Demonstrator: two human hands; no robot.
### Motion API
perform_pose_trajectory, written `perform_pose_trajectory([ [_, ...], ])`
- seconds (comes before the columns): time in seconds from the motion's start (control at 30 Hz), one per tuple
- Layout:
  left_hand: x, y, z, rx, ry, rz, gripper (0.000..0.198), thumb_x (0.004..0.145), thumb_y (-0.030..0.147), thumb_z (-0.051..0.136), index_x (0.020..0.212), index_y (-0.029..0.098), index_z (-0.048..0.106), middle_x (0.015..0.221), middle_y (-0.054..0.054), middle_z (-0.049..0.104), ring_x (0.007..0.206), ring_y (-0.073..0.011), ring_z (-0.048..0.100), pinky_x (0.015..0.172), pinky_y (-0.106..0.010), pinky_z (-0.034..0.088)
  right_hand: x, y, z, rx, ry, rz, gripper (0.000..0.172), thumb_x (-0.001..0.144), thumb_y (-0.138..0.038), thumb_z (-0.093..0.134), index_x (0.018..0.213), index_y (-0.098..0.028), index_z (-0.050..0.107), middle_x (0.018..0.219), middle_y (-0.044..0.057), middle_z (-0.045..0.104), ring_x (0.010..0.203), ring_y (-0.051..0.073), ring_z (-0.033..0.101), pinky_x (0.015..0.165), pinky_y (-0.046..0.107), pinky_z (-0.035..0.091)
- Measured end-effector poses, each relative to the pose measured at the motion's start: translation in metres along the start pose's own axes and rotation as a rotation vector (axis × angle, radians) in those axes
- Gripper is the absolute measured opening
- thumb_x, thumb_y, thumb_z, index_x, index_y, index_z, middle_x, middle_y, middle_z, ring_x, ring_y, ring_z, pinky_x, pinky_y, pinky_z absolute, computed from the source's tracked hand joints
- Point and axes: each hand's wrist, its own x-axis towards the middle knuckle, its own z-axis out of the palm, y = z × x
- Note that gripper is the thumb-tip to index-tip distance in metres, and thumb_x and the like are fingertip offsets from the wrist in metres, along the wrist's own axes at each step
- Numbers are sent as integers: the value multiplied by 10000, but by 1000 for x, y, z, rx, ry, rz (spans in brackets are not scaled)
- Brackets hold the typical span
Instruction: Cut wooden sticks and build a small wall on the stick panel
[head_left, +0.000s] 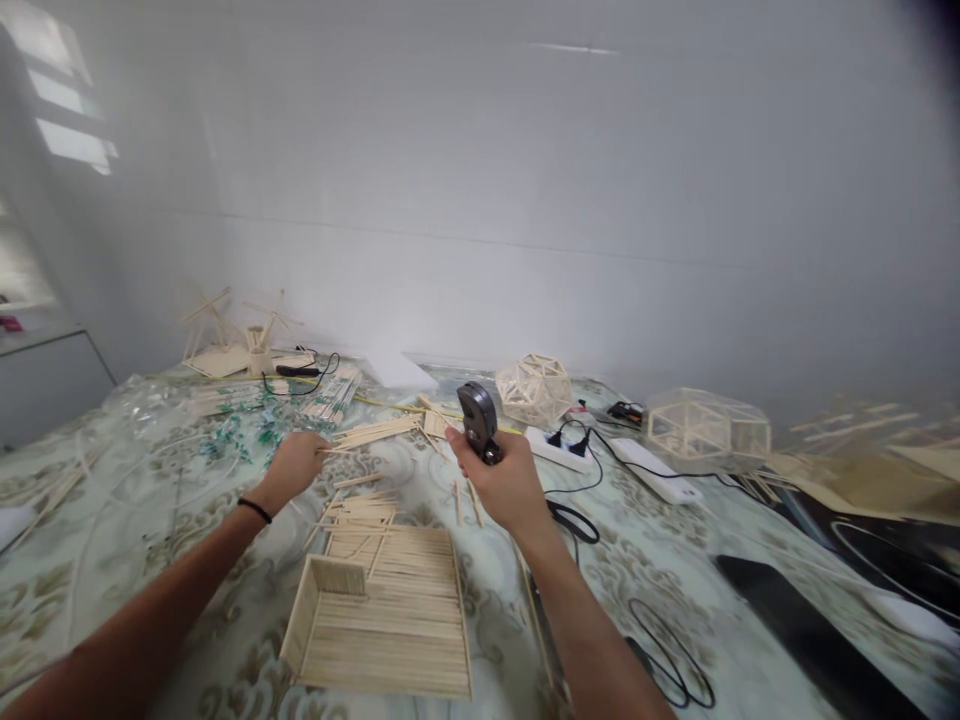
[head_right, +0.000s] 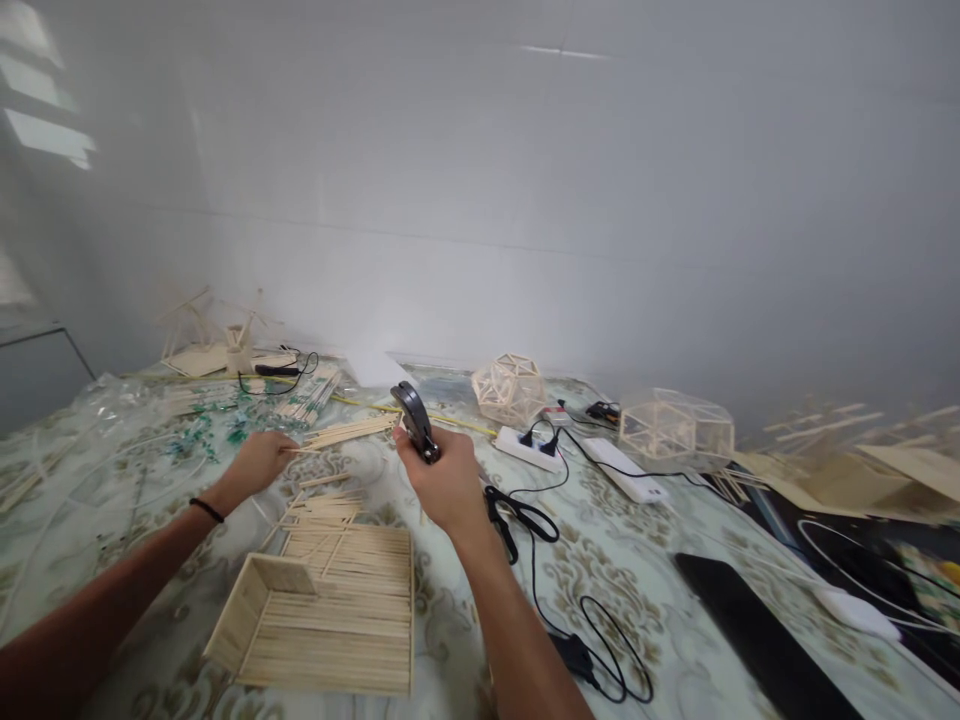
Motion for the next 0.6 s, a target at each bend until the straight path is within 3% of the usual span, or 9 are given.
perform_pose_trajectory([
  [0.07,-2,7,-14,-103,14,23,255,941,298,568,856,143,753,865,-80,763,909,-243,708,840,-334,532,0,1,3,-14,-31,-9,509,844,-587,631,566,-164,587,499,-2,519,494,125,448,482,252,315],
  [0.2,-14,34,-40,-346,-35,90,357,867,455,610,964,167,798,873,-54,800,857,-240,732,762,-290,545,-3,3,17,-60,-110,-146,243,865,-377,645,916,-183,780,746,34,734,666,200,642,614,280,473],
  [0.27,-24,50,-50,-446,-70,130,387,833,500,647,948,168,808,881,-59,803,865,-239,732,772,-287,553,-6,7,25,-125,-131,-246,320,854,-248,624,1142,-245,764,926,43,784,800,232,703,741,323,529],
  [0.33,-33,65,-57,-549,-108,167,364,821,492,670,895,165,813,850,-62,797,831,-227,726,765,-289,559,-9,10,32,-208,-134,-325,432,833,-166,606,1233,-272,730,1022,55,786,867,244,723,804,345,540],
  [0.4,-40,76,-63,-674,-152,189,296,799,441,717,836,163,814,802,-55,783,793,-208,710,758,-285,556,-12,13,37,-266,-109,-380,414,824,-131,594,1187,-253,751,1011,71,782,862,242,728,793,338,542],
  [0.5,-46,84,-68,-817,-155,179,272,796,422,755,842,160,810,787,-49,777,787,-194,713,789,-292,568,-13,10,36,-253,-4,-409,253,826,-165,608,990,-211,795,897,84,766,801,231,711,737,317,530],
  [0.57,-47,87,-68,-923,-124,163,331,828,459,735,888,139,793,831,-71,788,811,-208,737,819,-322,590,-13,2,33,-139,57,-302,142,832,-261,666,867,-194,787,793,71,740,716,209,677,683,305,516],
  [0.6,-48,88,-67,-973,-109,156,362,846,476,718,920,127,781,862,-87,793,829,-219,750,829,-340,600,-13,-2,32,-43,60,-194,166,828,-335,701,827,-186,774,717,54,712,637,189,642,628,295,501],
])
